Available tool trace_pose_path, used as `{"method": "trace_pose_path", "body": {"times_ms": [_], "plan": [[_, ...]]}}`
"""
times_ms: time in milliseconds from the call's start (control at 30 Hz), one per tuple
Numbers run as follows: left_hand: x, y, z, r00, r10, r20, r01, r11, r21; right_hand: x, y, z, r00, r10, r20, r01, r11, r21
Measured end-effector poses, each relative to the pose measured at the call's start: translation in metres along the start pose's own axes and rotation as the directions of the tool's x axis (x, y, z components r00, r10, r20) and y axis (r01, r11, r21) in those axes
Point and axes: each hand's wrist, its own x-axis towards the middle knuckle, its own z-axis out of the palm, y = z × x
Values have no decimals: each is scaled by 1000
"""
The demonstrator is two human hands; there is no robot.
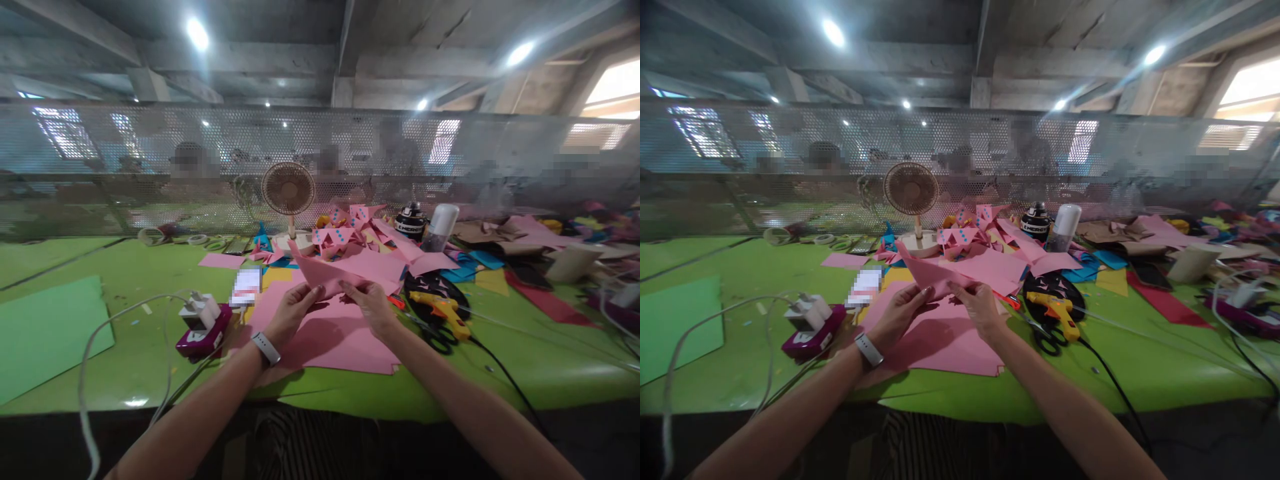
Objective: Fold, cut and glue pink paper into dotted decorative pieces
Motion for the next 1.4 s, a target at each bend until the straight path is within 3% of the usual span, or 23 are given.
{"method": "trace_pose_path", "body": {"times_ms": [133, 367, 567, 700, 900, 1133, 1400], "plan": [[0, 1, 2, 1000, -23, -6, 23, 1000, 2, 0, 0, 0, 1000, 7, -24, -7, 1000, 8], [0, -2, -1, 1000, -13, -8, 13, 1000, -3, -2, -1, 2, 998, 44, 45, -51, 986, 158], [1, -2, -4, 997, -68, -26, 68, 998, -4, -1, -6, 1, 996, 90, 20, -92, 983, 162], [1, -1, -5, 995, -86, -47, 84, 996, -26, -1, -3, -1, 998, 67, 18, -68, 991, 112], [0, 1, -1, 993, -107, -55, 107, 994, -1, 0, 6, -3, 1000, 2, 28, 1, 993, -116], [-3, 5, -1, 984, -179, -23, 178, 983, -49, 1, 9, -4, 1000, 9, 25, -5, 992, -122], [-2, 6, -2, 969, -248, -13, 248, 962, 117, -2, 7, -2, 998, 26, 62, -19, 992, -121]]}}
